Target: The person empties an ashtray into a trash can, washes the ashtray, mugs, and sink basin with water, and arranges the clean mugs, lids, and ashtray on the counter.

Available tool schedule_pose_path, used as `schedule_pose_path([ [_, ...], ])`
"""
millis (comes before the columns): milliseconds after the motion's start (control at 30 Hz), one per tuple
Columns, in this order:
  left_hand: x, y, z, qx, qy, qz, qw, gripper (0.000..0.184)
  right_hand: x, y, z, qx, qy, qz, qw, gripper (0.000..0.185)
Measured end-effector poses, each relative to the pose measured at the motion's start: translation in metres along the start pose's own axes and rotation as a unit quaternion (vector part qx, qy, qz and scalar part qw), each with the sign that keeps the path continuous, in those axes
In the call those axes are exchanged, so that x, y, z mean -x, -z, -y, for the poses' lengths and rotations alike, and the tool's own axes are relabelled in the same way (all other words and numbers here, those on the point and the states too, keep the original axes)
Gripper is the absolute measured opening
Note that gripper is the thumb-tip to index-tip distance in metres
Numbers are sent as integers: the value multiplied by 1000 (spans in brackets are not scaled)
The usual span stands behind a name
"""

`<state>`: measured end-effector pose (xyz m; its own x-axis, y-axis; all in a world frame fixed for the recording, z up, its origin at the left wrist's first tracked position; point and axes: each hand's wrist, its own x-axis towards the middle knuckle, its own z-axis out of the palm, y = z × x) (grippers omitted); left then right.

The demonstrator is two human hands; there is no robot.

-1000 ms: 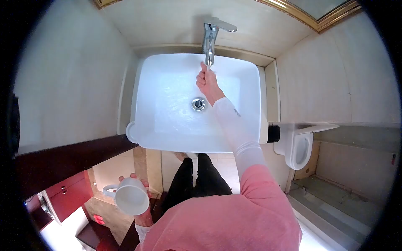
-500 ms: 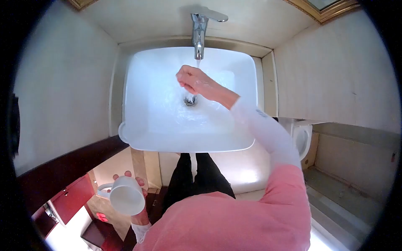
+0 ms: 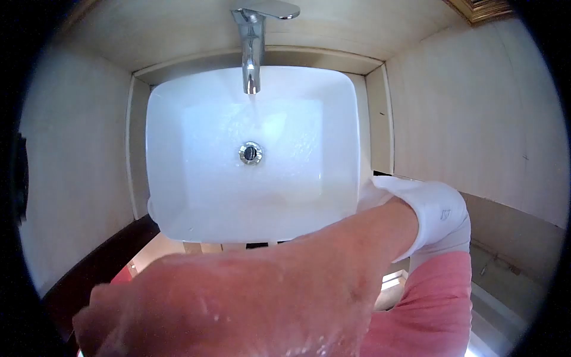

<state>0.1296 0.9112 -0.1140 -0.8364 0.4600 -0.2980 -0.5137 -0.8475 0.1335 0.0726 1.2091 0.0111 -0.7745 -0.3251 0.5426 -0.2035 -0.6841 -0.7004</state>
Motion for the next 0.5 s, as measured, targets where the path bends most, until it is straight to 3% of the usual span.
schedule_pose_path([
  [133,3,15,14,-27,-55,-75,995,51,11,8,-7,-7,-21,2,1000,26],
  [500,-4,20,21,-46,-72,-60,995,49,23,18,-28,-31,-67,14,997,33],
])
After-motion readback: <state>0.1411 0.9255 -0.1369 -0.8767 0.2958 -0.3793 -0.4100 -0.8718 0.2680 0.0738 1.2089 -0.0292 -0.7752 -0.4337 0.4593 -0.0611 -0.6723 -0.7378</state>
